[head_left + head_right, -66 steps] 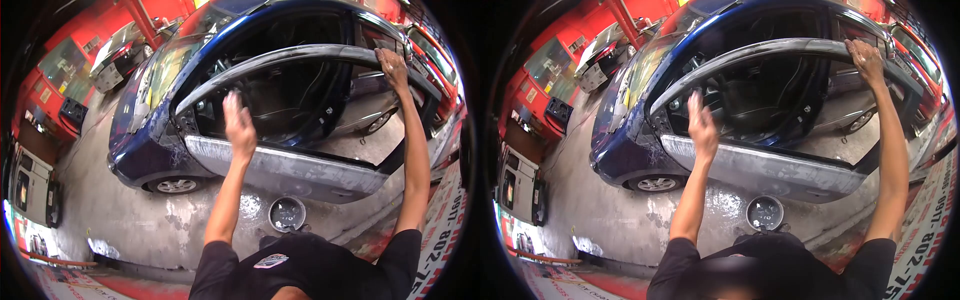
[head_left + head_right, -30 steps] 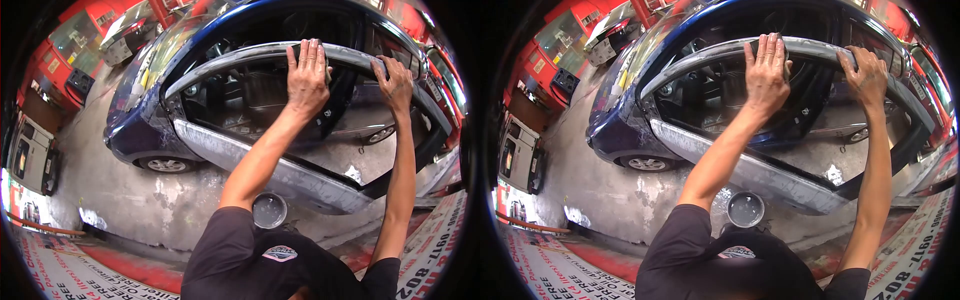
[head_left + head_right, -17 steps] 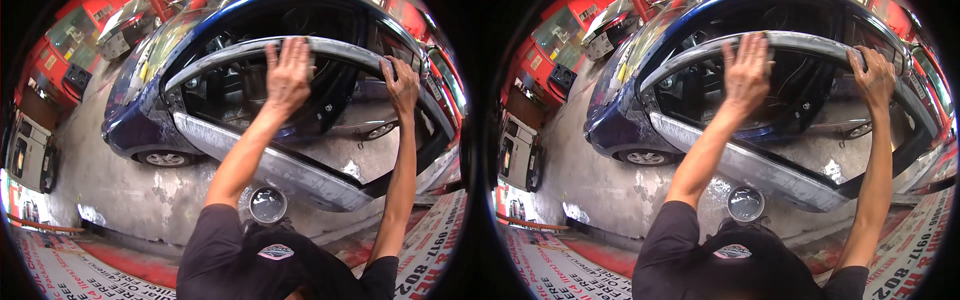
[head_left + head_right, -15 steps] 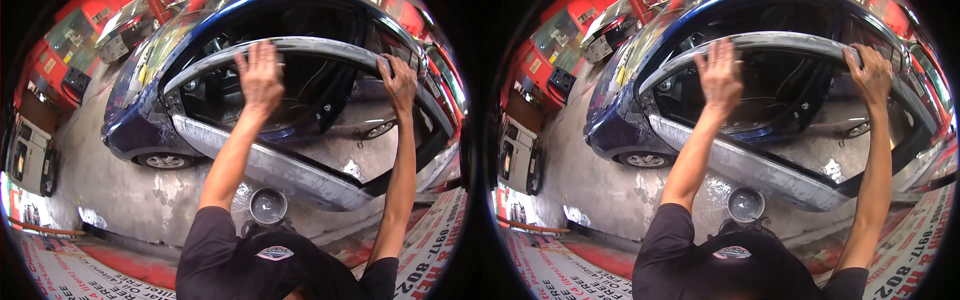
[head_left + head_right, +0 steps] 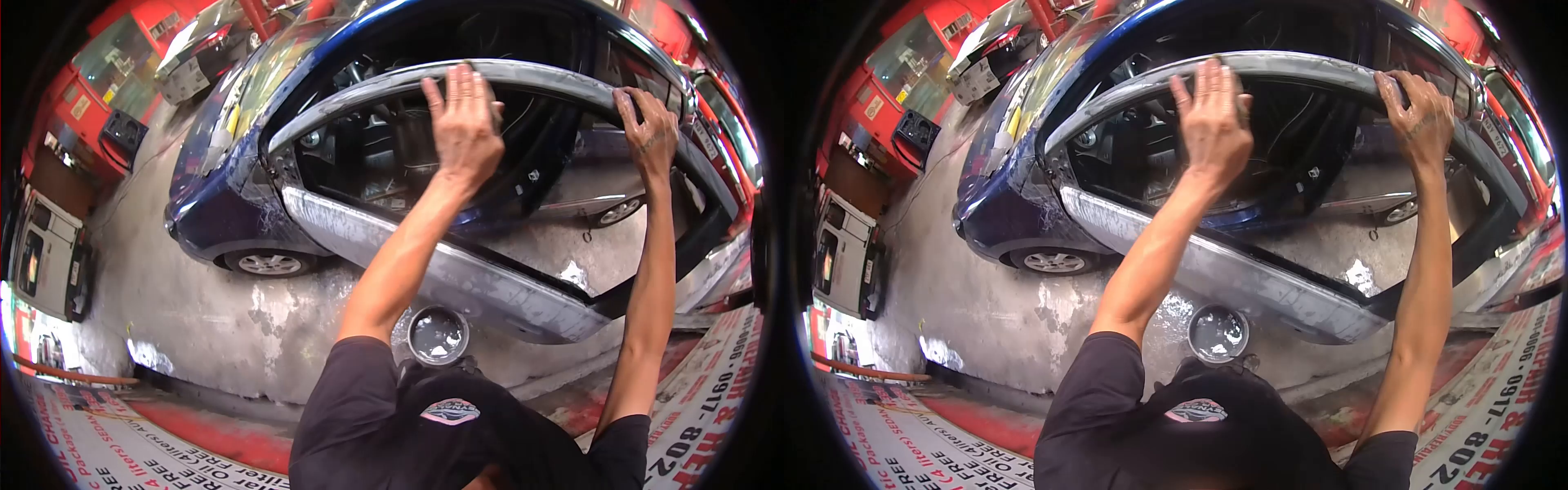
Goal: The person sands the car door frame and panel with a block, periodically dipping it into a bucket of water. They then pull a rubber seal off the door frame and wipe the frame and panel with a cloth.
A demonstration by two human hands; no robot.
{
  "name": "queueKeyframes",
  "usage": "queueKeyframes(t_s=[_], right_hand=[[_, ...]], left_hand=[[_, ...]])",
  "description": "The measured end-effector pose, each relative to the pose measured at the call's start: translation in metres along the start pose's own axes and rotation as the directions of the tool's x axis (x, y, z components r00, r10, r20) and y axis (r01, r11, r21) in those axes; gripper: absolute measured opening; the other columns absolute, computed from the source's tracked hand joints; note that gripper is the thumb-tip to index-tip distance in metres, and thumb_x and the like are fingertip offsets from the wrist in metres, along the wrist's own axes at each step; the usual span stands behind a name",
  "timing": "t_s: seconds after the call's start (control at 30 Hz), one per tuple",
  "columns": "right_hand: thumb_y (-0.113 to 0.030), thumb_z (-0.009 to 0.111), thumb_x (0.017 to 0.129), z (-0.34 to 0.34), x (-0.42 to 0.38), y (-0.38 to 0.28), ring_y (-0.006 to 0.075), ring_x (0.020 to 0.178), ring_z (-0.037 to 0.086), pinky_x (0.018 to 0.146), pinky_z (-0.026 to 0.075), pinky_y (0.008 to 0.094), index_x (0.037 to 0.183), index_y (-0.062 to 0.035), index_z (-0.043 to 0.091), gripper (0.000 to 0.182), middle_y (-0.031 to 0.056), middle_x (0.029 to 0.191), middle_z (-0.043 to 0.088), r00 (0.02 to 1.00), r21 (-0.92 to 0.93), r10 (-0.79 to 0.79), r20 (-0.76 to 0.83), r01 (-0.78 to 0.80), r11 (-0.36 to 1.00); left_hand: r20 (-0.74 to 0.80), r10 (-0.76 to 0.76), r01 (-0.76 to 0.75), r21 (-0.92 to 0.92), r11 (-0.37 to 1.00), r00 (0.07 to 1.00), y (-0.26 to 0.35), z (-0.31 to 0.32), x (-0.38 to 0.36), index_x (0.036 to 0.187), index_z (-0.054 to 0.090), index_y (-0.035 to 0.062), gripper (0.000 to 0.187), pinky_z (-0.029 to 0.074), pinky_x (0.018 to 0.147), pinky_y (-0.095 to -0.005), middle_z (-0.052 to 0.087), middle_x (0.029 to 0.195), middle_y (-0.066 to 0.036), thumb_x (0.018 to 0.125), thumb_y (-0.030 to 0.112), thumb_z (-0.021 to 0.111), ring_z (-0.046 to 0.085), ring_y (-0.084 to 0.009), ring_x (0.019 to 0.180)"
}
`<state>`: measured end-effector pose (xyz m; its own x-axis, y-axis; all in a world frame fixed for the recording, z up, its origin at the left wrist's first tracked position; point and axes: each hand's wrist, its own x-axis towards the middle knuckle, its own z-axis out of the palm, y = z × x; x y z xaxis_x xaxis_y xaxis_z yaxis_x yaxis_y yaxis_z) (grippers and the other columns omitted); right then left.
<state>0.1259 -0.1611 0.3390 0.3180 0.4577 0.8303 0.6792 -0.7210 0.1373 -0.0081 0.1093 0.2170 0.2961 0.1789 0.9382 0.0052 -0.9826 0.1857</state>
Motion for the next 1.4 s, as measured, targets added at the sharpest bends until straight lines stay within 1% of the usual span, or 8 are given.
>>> queueKeyframes(t_s=[0.2,0.33,0.47,0.77,0.9,1.1,1.23,1.4], right_hand=[[-0.048,0.067,0.103,0.007,0.004,0.004,0.0281,0.105,0.071,0.093,0.047,0.0435,0.110,-0.0155,0.080,0.036,0.0065,0.106,0.078,0.998,0.009,-0.040,-0.050,0.040,0.999],[-0.048,0.067,0.103,0.003,-0.001,0.000,0.0277,0.104,0.072,0.092,0.047,0.0431,0.109,-0.0155,0.080,0.035,0.0057,0.106,0.078,1.000,-0.016,-0.004,-0.030,0.004,1.000],[-0.048,0.067,0.103,0.007,0.000,0.004,0.0277,0.103,0.072,0.092,0.047,0.0430,0.110,-0.0153,0.081,0.036,0.0056,0.106,0.078,0.997,0.021,-0.030,-0.078,0.032,0.999],[-0.048,0.067,0.103,0.003,0.001,0.004,0.0277,0.106,0.072,0.093,0.048,0.0434,0.112,-0.0147,0.081,0.037,0.0054,0.108,0.078,1.000,-0.038,-0.020,-0.021,0.019,0.999],[-0.048,0.067,0.103,0.009,0.001,0.005,0.0274,0.106,0.073,0.094,0.048,0.0431,0.110,-0.0141,0.080,0.037,0.0051,0.108,0.079,0.999,-0.025,-0.005,-0.046,0.004,1.000],[-0.047,0.068,0.103,0.005,0.001,0.002,0.0275,0.104,0.073,0.094,0.048,0.0438,0.109,-0.0146,0.080,0.035,0.0053,0.107,0.079,0.999,-0.031,0.006,-0.039,-0.007,1.000],[-0.047,0.068,0.102,0.006,0.003,0.001,0.0282,0.104,0.072,0.093,0.048,0.0436,0.110,-0.0138,0.080,0.036,0.0060,0.106,0.078,0.997,-0.014,-0.036,-0.070,0.035,0.999],[-0.047,0.068,0.102,0.003,0.002,-0.002,0.0289,0.100,0.071,0.090,0.048,0.0440,0.109,-0.0130,0.080,0.036,0.0063,0.102,0.077,0.999,-0.028,-0.020,-0.033,0.019,0.999]], left_hand=[[0.066,0.048,-0.054,0.096,0.994,0.997,-0.050,-0.021,-0.011,0.144,0.066,-0.0056,0.046,0.010,0.131,-0.0679,0.062,0.156,-0.019,0.106,0.020,0.063,0.051,-0.0401,0.152],[-0.014,-0.005,0.005,-0.038,0.999,1.000,-0.011,-0.005,-0.005,0.143,0.063,-0.0105,0.050,0.010,0.131,-0.0685,0.058,0.154,-0.033,0.106,0.022,0.062,0.049,-0.0440,0.152],[0.063,0.133,-0.128,-0.081,0.988,0.989,0.015,0.005,-0.001,0.144,0.064,-0.0073,0.051,0.006,0.133,-0.0672,0.059,0.157,-0.025,0.104,0.024,0.065,0.048,-0.0393,0.154],[-0.015,0.014,-0.015,-0.054,0.998,1.000,0.007,0.006,0.002,0.141,0.064,-0.0108,0.049,0.008,0.133,-0.0668,0.058,0.155,-0.032,0.105,0.022,0.062,0.048,-0.0437,0.153],[0.076,-0.004,-0.004,0.111,0.994,0.997,-0.051,-0.024,-0.016,0.145,0.066,-0.0028,0.046,0.006,0.131,-0.0695,0.061,0.157,-0.017,0.106,0.022,0.062,0.050,-0.0398,0.153],[0.017,0.019,-0.018,-0.090,0.996,1.000,0.016,0.008,0.009,0.145,0.063,-0.0081,0.051,0.009,0.132,-0.0684,0.057,0.158,-0.027,0.106,0.025,0.061,0.048,-0.0414,0.153],[0.052,0.025,-0.029,0.074,0.997,0.998,-0.034,-0.019,0.007,0.145,0.066,-0.0004,0.046,0.009,0.130,-0.0714,0.064,0.153,-0.017,0.107,0.025,0.061,0.052,-0.0400,0.150],[0.024,-0.007,0.005,0.076,0.997,1.000,-0.007,-0.004,0.010,0.143,0.064,-0.0081,0.049,0.011,0.130,-0.0709,0.063,0.152,-0.027,0.108,0.026,0.057,0.050,-0.0416,0.151]])
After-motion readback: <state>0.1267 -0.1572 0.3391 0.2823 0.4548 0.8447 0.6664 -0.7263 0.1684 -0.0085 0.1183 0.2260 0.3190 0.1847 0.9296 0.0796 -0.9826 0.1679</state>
